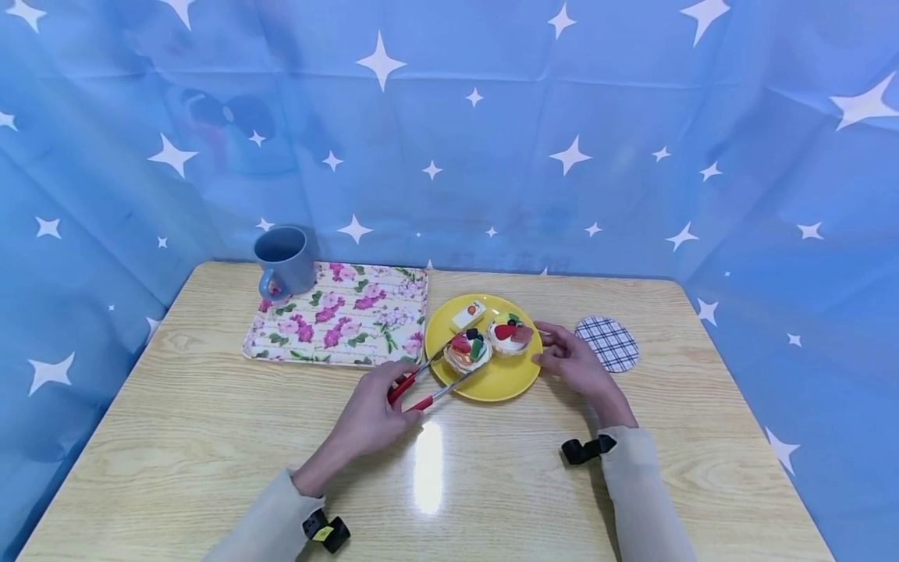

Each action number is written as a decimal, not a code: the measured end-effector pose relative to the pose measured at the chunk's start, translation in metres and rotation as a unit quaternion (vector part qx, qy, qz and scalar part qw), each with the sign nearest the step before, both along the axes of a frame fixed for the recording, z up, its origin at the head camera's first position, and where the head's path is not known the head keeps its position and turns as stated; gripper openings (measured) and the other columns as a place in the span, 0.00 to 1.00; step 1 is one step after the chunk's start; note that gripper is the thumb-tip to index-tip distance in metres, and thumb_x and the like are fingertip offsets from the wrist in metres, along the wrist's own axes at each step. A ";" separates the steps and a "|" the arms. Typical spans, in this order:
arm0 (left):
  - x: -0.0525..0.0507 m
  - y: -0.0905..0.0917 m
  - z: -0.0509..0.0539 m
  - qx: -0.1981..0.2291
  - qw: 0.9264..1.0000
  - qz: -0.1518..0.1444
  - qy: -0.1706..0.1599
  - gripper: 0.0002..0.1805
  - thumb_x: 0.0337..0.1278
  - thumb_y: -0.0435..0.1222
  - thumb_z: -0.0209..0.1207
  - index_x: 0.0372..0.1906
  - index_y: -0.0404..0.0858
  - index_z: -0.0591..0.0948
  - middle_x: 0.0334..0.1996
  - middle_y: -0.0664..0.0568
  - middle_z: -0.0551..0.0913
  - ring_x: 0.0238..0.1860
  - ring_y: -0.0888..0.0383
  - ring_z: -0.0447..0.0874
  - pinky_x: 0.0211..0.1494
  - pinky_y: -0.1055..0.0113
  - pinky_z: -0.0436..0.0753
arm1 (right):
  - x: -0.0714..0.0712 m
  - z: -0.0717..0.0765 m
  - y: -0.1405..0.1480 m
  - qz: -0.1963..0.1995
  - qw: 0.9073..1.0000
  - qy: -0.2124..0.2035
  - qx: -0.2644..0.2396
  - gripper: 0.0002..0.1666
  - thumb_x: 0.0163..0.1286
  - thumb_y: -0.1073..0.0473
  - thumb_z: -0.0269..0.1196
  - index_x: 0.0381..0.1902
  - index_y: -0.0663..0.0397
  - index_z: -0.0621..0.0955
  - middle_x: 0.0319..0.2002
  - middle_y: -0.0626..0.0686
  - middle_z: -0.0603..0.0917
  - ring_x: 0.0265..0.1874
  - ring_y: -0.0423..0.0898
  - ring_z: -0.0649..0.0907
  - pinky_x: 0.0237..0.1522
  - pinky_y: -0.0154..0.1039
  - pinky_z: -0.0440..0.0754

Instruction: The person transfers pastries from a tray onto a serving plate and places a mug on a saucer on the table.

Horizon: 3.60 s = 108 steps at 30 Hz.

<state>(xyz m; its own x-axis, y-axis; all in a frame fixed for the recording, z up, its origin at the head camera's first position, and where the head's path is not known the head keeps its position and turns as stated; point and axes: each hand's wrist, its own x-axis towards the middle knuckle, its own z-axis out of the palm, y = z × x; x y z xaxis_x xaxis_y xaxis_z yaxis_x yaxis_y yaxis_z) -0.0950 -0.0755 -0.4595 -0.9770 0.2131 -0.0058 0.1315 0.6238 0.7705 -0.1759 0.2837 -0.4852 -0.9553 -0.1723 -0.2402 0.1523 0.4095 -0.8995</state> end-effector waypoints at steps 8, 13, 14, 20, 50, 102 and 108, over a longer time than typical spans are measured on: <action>-0.003 -0.002 0.003 -0.003 1.000 -0.006 -0.010 0.39 0.39 0.33 0.80 0.63 0.43 0.80 0.50 0.49 0.83 0.34 0.58 0.77 0.34 0.68 0.77 | 0.000 0.000 0.000 0.000 1.000 0.001 0.004 0.40 0.73 0.61 0.63 0.79 0.44 0.64 0.63 0.63 0.76 0.44 0.46 0.80 0.44 0.34 0.86; -0.003 -0.006 0.005 0.001 1.000 -0.006 -0.018 0.40 0.40 0.34 0.80 0.64 0.42 0.79 0.51 0.49 0.82 0.29 0.60 0.75 0.28 0.70 0.77 | 0.001 0.001 -0.001 -0.002 1.000 -0.002 0.003 0.40 0.73 0.62 0.63 0.79 0.45 0.64 0.63 0.64 0.76 0.44 0.46 0.81 0.45 0.34 0.86; -0.003 -0.007 0.006 0.001 1.000 -0.004 -0.021 0.40 0.39 0.35 0.81 0.64 0.42 0.79 0.51 0.50 0.82 0.30 0.60 0.76 0.30 0.69 0.77 | 0.001 0.001 -0.001 -0.001 1.000 -0.002 0.002 0.40 0.73 0.62 0.63 0.79 0.45 0.64 0.64 0.64 0.76 0.44 0.47 0.81 0.45 0.34 0.86; -0.004 -0.013 0.009 0.002 1.000 -0.003 -0.030 0.40 0.39 0.35 0.81 0.64 0.43 0.80 0.49 0.49 0.82 0.31 0.58 0.76 0.31 0.69 0.77 | 0.001 0.002 -0.001 -0.001 1.000 0.000 0.002 0.40 0.73 0.62 0.64 0.79 0.45 0.64 0.64 0.64 0.76 0.45 0.47 0.81 0.45 0.34 0.86; -0.003 -0.053 0.006 0.049 0.996 -0.065 0.034 0.41 0.41 0.36 0.81 0.66 0.45 0.77 0.38 0.47 0.84 0.27 0.63 0.80 0.31 0.69 0.81 | 0.001 -0.001 0.000 -0.003 1.000 0.009 0.005 0.40 0.73 0.61 0.64 0.79 0.45 0.64 0.62 0.64 0.76 0.44 0.46 0.80 0.44 0.34 0.86; 0.018 -0.122 -0.016 0.049 0.964 0.259 -0.040 0.47 0.53 0.45 0.75 0.75 0.36 0.67 0.57 0.38 0.77 0.33 0.57 0.83 0.29 0.70 0.81 | 0.000 -0.003 -0.002 -0.001 1.000 0.009 -0.013 0.38 0.74 0.64 0.61 0.79 0.46 0.64 0.62 0.65 0.75 0.43 0.43 0.82 0.45 0.37 0.88; 0.021 -0.127 -0.015 0.033 0.959 0.276 -0.050 0.46 0.53 0.45 0.75 0.75 0.35 0.67 0.57 0.38 0.76 0.35 0.55 0.83 0.30 0.69 0.79 | 0.001 -0.005 -0.001 0.002 1.000 0.003 -0.016 0.39 0.74 0.65 0.61 0.79 0.47 0.63 0.63 0.65 0.75 0.43 0.43 0.81 0.46 0.37 0.88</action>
